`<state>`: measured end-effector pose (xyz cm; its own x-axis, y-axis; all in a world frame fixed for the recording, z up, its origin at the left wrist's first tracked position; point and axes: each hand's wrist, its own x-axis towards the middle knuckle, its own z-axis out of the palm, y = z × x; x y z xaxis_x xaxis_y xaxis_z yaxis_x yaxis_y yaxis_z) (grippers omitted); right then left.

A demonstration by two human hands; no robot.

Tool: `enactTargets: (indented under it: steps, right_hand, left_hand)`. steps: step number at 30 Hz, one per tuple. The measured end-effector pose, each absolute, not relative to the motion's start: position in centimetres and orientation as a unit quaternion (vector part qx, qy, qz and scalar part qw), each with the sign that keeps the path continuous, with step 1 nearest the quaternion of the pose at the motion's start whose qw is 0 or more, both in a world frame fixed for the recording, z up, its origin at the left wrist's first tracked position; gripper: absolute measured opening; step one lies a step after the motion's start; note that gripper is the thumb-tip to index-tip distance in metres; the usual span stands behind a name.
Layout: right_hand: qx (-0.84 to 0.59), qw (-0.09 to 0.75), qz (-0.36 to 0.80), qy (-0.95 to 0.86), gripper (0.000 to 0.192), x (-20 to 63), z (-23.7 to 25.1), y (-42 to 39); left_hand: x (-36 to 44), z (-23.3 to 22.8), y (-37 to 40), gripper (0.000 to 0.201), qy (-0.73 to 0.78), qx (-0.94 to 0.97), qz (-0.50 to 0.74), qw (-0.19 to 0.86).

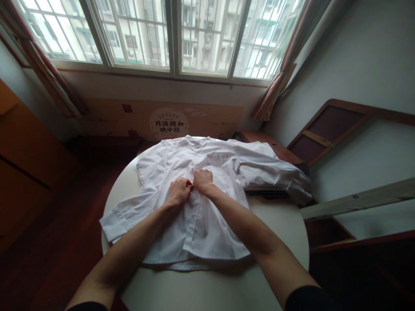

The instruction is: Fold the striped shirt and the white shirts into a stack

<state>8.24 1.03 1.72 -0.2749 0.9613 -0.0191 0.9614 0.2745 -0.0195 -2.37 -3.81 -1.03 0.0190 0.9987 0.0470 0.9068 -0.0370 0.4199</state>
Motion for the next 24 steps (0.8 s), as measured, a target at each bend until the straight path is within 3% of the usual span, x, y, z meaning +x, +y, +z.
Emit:
enactTargets:
  steps: [10, 19, 24]
  right_hand:
    - [0.613, -0.03, -0.056, 0.787, 0.028, 11.7, 1.8, -1.0]
    - [0.585, -0.346, -0.302, 0.668, 0.016, 12.4, -0.5, -2.1]
    - [0.56, -0.415, -0.35, 0.625, 0.017, 11.8, -1.8, -1.8]
  left_hand:
    - [-2.3, -2.3, -3.4, 0.02, 0.676, 0.688, 0.232, 0.128]
    - [-2.4, -2.0, -3.0, 0.02, 0.658, 0.659, 0.302, 0.204]
    - [-2.6, -2.0, -2.8, 0.019, 0.638, 0.635, 0.347, 0.264]
